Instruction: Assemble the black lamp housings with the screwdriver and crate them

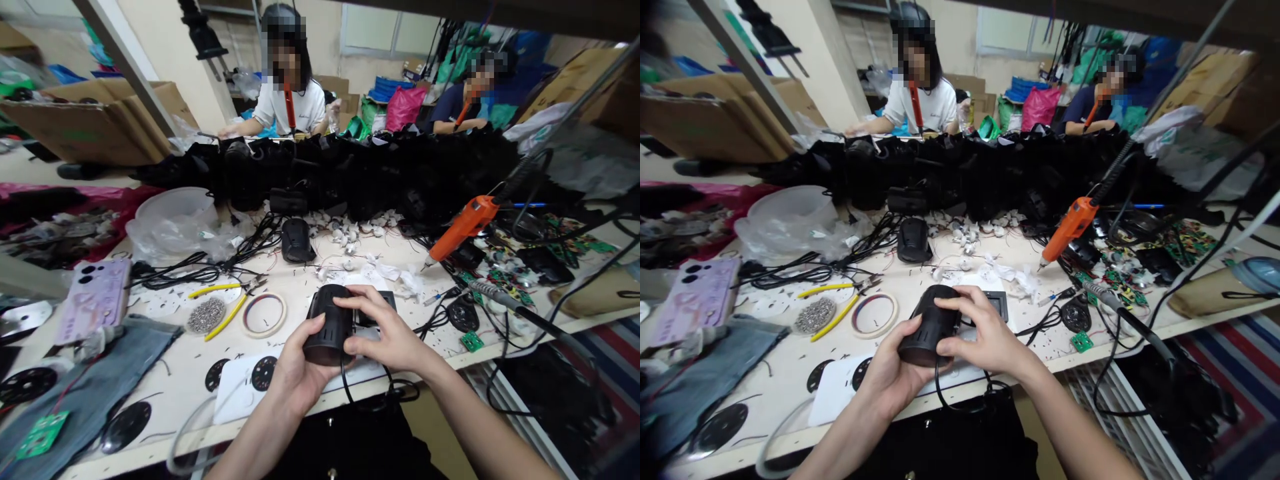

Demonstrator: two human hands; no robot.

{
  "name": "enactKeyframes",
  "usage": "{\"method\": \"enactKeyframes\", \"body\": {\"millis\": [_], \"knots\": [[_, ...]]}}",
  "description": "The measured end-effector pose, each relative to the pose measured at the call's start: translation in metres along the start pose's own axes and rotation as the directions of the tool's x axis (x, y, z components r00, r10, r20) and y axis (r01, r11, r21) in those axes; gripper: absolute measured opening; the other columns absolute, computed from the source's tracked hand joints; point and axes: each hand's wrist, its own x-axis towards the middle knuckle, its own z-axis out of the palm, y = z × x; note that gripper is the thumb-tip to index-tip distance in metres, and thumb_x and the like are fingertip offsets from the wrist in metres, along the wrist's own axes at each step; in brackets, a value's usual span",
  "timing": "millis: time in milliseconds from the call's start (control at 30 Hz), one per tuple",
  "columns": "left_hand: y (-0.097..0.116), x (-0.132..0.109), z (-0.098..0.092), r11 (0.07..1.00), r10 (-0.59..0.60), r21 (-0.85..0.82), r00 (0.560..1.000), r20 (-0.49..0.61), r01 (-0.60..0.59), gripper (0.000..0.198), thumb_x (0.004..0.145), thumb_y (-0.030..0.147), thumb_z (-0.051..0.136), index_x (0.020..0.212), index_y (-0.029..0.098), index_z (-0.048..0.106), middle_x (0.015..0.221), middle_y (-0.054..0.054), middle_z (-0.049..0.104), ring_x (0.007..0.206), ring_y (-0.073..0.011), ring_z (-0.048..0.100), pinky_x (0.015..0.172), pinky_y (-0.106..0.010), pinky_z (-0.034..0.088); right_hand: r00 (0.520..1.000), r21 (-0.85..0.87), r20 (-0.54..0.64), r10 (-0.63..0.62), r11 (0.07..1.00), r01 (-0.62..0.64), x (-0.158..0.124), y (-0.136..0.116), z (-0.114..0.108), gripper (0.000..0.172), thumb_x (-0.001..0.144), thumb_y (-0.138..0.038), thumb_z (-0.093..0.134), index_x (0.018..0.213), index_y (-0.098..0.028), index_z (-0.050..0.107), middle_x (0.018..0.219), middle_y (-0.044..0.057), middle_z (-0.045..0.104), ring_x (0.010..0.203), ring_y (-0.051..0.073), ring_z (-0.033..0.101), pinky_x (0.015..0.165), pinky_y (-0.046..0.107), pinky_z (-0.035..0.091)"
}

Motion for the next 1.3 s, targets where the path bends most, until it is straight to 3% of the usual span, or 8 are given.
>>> {"method": "enactKeyframes", "body": {"millis": [133, 300, 467, 700, 933, 1100, 1233, 1300], "knots": [[0.003, -0.001, -0.004, 0.997, -0.018, -0.067, 0.989, 0.149, 0.029, 0.05, 0.082, 0.025, 0.052, 0.128, 0.009, 0.047, 0.093, -0.016, 0.071, 0.08, -0.0292, 0.07, 0.069, -0.041, 0.057, 0.929, 0.372, -0.27, 0.253, 0.917, -0.142, 0.012, -0.001, 0.005, 0.04, 0.085, -0.052, 0.057, 0.115, -0.025, 0.057, 0.12, 0.008, 0.058, 0.117, 0.022, 0.056, 0.102, 0.041, 0.043], [0.004, -0.002, -0.011, 0.998, -0.047, -0.028, 0.983, 0.175, 0.053, 0.057, 0.087, 0.03, 0.051, 0.14, 0.015, 0.037, 0.099, -0.013, 0.073, 0.089, -0.0289, 0.071, 0.083, -0.043, 0.055, 0.899, 0.596, -0.03, 0.437, 0.73, -0.335, 0.02, -0.006, 0.01, 0.051, 0.087, -0.063, 0.046, 0.116, -0.022, 0.056, 0.099, 0.007, 0.066, 0.092, 0.021, 0.065, 0.086, 0.038, 0.051], [-0.003, 0.002, -0.015, 0.995, -0.026, 0.102, 0.985, 0.169, 0.008, 0.06, 0.083, 0.023, 0.057, 0.141, 0.013, 0.04, 0.105, -0.016, 0.072, 0.101, -0.0363, 0.067, 0.09, -0.058, 0.05, 0.891, 0.352, -0.131, 0.434, 0.861, -0.368, 0.017, -0.007, 0.01, 0.059, 0.079, -0.067, 0.056, 0.121, -0.027, 0.057, 0.111, 0.006, 0.064, 0.105, 0.024, 0.059, 0.084, 0.038, 0.05], [-0.014, -0.003, -0.011, 0.947, 0.117, 0.279, 0.979, 0.165, -0.16, 0.07, 0.067, 0.017, 0.076, 0.133, 0.022, 0.052, 0.115, -0.007, 0.07, 0.11, -0.0301, 0.062, 0.093, -0.04, 0.052, 0.875, 0.204, -0.256, 0.411, 0.908, -0.366, 0.011, -0.02, 0.011, 0.061, 0.066, -0.046, 0.078, 0.119, -0.029, 0.054, 0.099, 0.002, 0.067, 0.096, 0.024, 0.062, 0.086, 0.039, 0.047], [-0.021, -0.01, -0.016, 0.93, 0.2, 0.276, 0.965, 0.171, -0.242, 0.071, 0.062, 0.019, 0.076, 0.13, 0.021, 0.055, 0.116, -0.008, 0.069, 0.11, -0.0321, 0.062, 0.089, -0.039, 0.054, 0.894, 0.096, -0.272, 0.356, 0.934, -0.343, 0.001, -0.035, 0.015, 0.061, 0.067, -0.047, 0.077, 0.12, -0.03, 0.052, 0.096, 0.002, 0.067, 0.094, 0.025, 0.063, 0.083, 0.04, 0.046], [-0.031, -0.025, -0.027, 0.874, 0.306, 0.327, 0.93, 0.201, -0.359, 0.085, 0.06, 0.02, 0.079, 0.138, 0.027, 0.046, 0.123, -0.004, 0.066, 0.118, -0.0302, 0.057, 0.092, -0.032, 0.052, 0.966, 0.054, -0.147, 0.212, 0.977, -0.207, -0.009, -0.033, 0.007, 0.048, 0.077, -0.051, 0.068, 0.117, -0.026, 0.06, 0.101, 0.004, 0.068, 0.092, 0.022, 0.063, 0.079, 0.034, 0.049], [-0.047, -0.039, -0.034, 0.809, 0.383, 0.413, 0.908, 0.169, -0.418, 0.097, 0.055, 0.016, 0.084, 0.141, 0.032, 0.041, 0.121, -0.001, 0.067, 0.116, -0.027, 0.059, 0.084, -0.023, 0.053, 0.954, -0.121, -0.282, 0.102, 0.983, -0.141, -0.025, -0.041, 0.011, 0.031, 0.077, -0.038, 0.072, 0.102, -0.02, 0.068, 0.089, 0.005, 0.065, 0.077, 0.018, 0.06, 0.071, 0.031, 0.051], [-0.054, -0.045, -0.04, 0.833, 0.383, 0.371, 0.912, 0.145, -0.409, 0.099, 0.056, 0.014, 0.084, 0.142, 0.035, 0.038, 0.12, -0.001, 0.069, 0.116, -0.0272, 0.06, 0.083, -0.023, 0.054, 0.943, -0.325, -0.313, -0.113, 0.946, 0.006, -0.04, -0.051, 0.019, 0.026, 0.082, -0.027, 0.066, 0.106, -0.018, 0.065, 0.089, 0.007, 0.065, 0.083, 0.02, 0.06, 0.075, 0.034, 0.052]]}}
